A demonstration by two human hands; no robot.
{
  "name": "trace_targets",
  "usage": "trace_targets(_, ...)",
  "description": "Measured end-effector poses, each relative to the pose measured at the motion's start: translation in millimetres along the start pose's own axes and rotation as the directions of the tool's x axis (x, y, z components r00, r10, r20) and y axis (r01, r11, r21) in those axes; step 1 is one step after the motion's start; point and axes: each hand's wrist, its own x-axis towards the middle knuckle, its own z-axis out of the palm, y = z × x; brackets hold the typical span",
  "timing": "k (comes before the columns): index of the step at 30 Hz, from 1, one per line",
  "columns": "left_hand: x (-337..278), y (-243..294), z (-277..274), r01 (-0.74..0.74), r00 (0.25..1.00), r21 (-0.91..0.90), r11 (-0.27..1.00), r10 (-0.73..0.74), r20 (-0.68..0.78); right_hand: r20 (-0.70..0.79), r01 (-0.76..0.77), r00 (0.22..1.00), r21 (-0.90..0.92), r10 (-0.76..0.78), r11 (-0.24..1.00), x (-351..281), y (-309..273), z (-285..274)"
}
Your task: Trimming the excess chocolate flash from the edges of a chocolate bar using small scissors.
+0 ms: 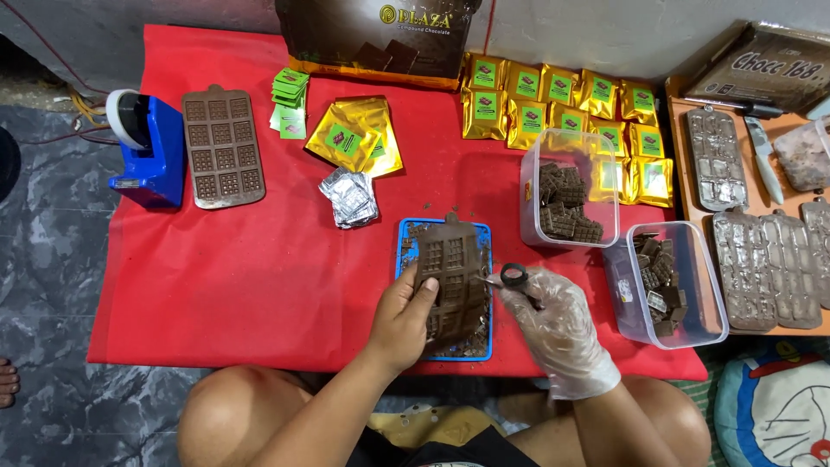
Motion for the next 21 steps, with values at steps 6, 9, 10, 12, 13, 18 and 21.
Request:
trace_targets(6, -2.8, -4.9, 1.3, -0.125, 0.992, 0.339, 0.932, 0.108, 0.069, -0.104, 0.359, 0.920, -0.160, -0.378, 0.919, 0.9, 11.1, 3.4)
trace_targets(9, -4.7, -11.1, -1.7, -0.171, 0.980, 0.320, 0.932, 0.126, 0.155, -0.097, 0.377, 0.913, -0.174, -0.397, 0.910, 3.0, -0.9, -1.1)
trace_targets(10, -5.5, -8.6, 0.2, -0.167, 0.980, 0.320, 0.932, 0.121, 0.159, -0.100, 0.371, 0.915, -0.174, -0.392, 0.912, 3.4, -1.3, -4.4)
trace_targets(12, -6.8, -3.5, 3.9, 0.002, 0.977, 0.455, 0.891, -0.098, 0.187, 0.072, 0.533, 0.838, -0.317, -0.541, 0.784, 5.2, -2.5, -11.1)
trace_targets(13, -6.9, -5.2, 3.6, 0.002, 0.977, 0.456, 0.890, -0.099, 0.189, 0.070, 0.531, 0.839, -0.317, -0.540, 0.785, 2.0, 2.7, -10.9)
trace_targets(18, -7.8, -16.1, -1.9, 0.045, 0.984, 0.444, 0.895, -0.117, 0.136, 0.129, 0.587, 0.801, -0.355, -0.584, 0.728, 1.9, -12.0, -15.2)
trace_targets(21, -7.2, -11.3, 1.4, 0.059, 0.980, 0.405, 0.912, -0.129, 0.148, 0.027, 0.535, 0.812, -0.431, -0.582, 0.726, -1.9, 11.9, -10.7)
